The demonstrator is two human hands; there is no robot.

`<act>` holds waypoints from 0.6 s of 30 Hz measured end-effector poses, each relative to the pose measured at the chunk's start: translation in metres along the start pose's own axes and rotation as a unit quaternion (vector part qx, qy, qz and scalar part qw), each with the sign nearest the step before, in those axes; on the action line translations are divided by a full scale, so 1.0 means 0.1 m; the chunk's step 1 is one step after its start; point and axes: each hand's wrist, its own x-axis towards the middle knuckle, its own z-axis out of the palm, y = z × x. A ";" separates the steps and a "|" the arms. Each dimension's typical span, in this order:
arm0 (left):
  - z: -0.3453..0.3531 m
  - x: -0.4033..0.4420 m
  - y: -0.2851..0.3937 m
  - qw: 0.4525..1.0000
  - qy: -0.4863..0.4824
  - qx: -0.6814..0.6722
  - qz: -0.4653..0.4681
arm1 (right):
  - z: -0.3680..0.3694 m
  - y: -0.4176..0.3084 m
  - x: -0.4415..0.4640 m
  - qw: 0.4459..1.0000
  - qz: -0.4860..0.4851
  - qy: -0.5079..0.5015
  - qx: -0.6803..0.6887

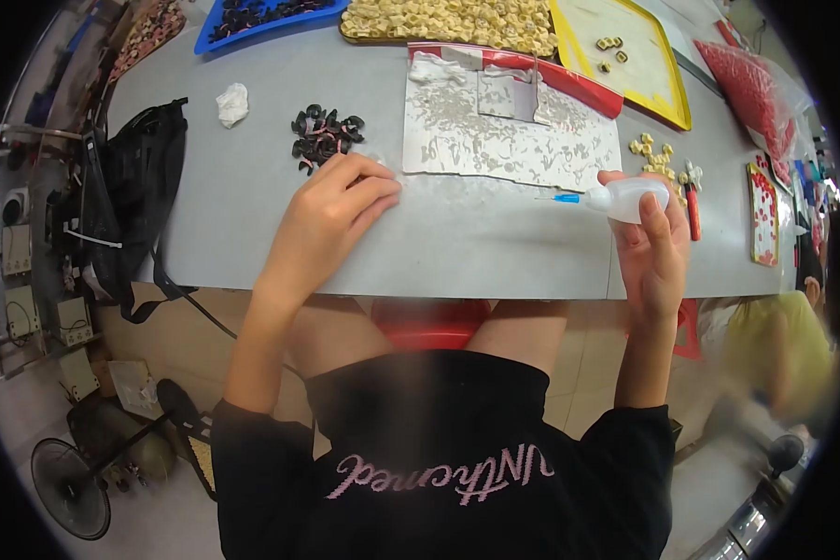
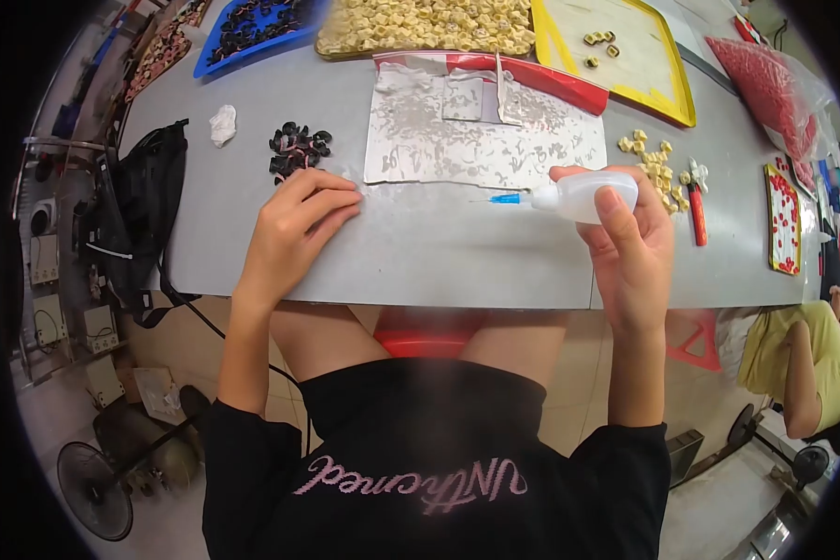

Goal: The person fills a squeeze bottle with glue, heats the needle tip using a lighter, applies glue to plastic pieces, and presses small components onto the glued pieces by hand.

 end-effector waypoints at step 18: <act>0.12 0.47 0.19 0.975 0.034 -0.218 0.012 | 0.17 -0.10 0.75 0.986 0.026 -0.036 0.158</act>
